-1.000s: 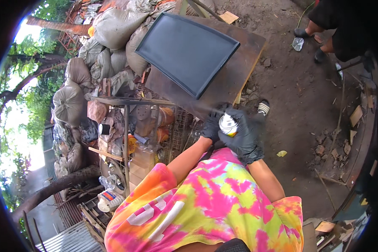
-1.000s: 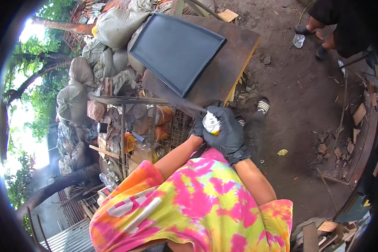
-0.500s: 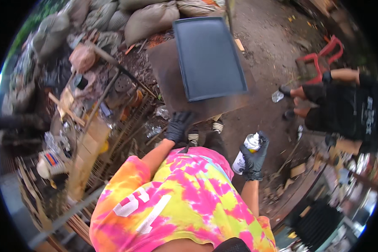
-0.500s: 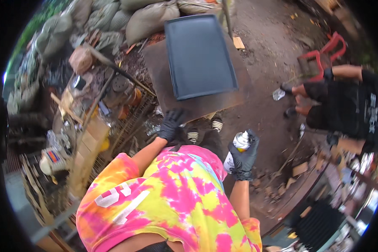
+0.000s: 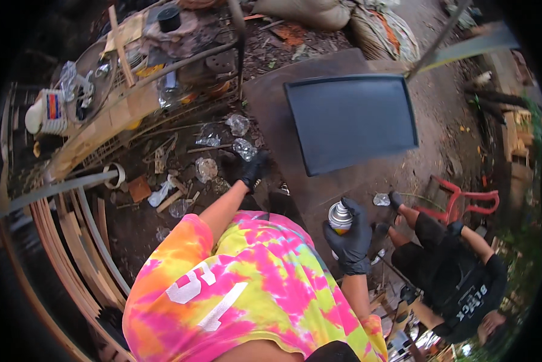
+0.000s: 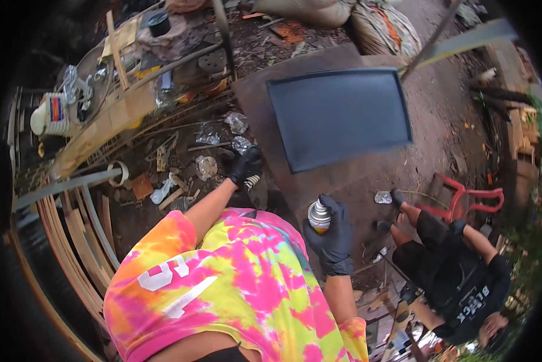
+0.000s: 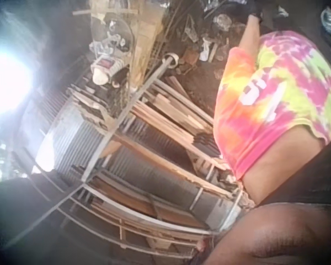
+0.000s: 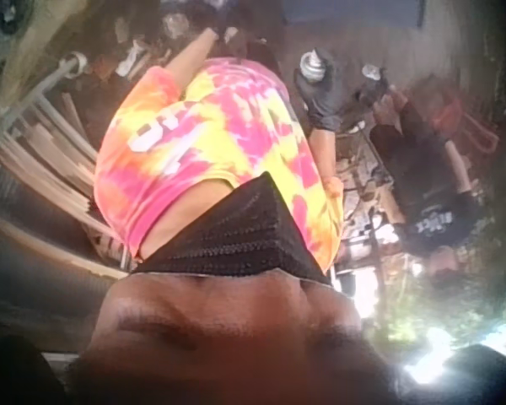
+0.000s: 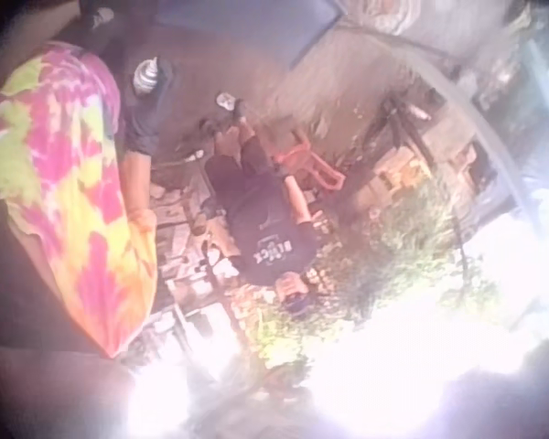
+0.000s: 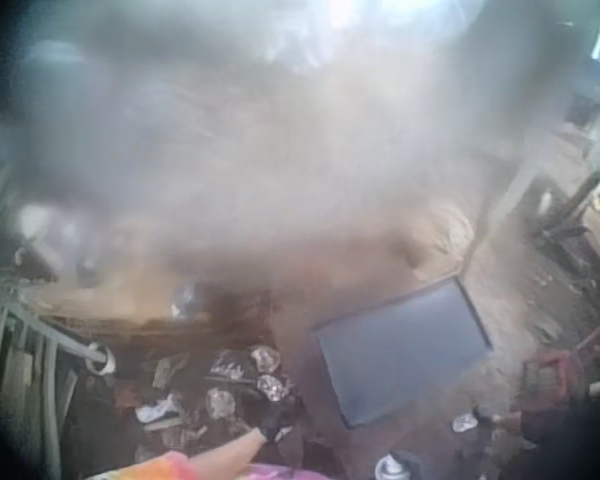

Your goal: The person uses a spray can to apply black paint to multiple rectangular panels, handling them one at a time and placing them on a stack after painting.

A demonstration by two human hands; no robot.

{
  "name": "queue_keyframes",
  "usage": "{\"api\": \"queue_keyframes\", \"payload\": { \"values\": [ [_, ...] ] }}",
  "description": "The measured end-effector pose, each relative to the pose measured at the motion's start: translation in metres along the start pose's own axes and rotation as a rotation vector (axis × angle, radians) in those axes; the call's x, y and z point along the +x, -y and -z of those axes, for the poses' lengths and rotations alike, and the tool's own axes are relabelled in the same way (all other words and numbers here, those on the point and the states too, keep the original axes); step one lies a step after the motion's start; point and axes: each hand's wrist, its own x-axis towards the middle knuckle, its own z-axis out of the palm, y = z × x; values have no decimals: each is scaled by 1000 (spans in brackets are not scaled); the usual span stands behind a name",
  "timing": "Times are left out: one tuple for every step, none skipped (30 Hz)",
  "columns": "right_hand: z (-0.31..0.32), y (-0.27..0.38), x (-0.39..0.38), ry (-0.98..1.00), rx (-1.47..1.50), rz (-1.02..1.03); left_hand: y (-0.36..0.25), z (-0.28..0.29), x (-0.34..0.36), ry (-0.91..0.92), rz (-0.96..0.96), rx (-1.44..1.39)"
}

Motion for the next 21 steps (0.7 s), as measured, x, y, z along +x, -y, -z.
{"api": "queue_keyframes", "payload": {
  "values": [
    [1,6,8,29,-19,23,8,-8,-9,79,-173,425],
    [1,12,15,55,-40,44,9,-16,-16,100,-227,719],
    [1,16,23,71,-40,50,9,-25,-23,144,-340,842],
    [0,20,30,66,-73,87,4,-35,-25,81,-327,911],
    [-3,22,37,58,-106,123,-4,-42,-26,19,-313,980],
    [-6,24,43,63,-108,128,-17,-47,-25,15,-315,974],
    [-8,26,49,58,-117,139,-34,-49,-22,25,-321,999],
    [-11,28,54,54,-126,148,-46,-52,-19,7,-314,1027],
    [-14,30,58,56,-127,150,-54,-53,-17,34,-326,1022],
    [-17,32,61,55,-106,130,-62,-54,-13,17,-304,1044],
    [-20,34,63,65,-84,108,-71,-55,-9,-19,-273,1076],
    [-22,36,66,52,-88,113,-76,-56,-5,-4,-270,1057],
    [-24,38,68,50,-98,107,-80,-55,-2,33,-311,1044],
    [-26,39,69,49,-96,102,-84,-55,1,-12,-288,1108],
    [-28,40,71,49,-109,99,-86,-54,3,-73,-270,1173],
    [-30,41,73,40,-113,106,-87,-53,5,-57,-262,1169],
    [-32,41,74,39,-108,116,-88,-52,7,-39,-279,1155],
    [-33,41,76,32,-119,112,-88,-51,8,-59,-268,1155],
    [-35,40,78,15,-125,153,-88,-50,9,-21,-294,1139],
    [-36,40,80,-1,-131,193,-87,-49,10,-18,-305,1140],
    [-37,39,82,2,-131,191,-87,-49,10,-27,-314,1149]
  ]
}}
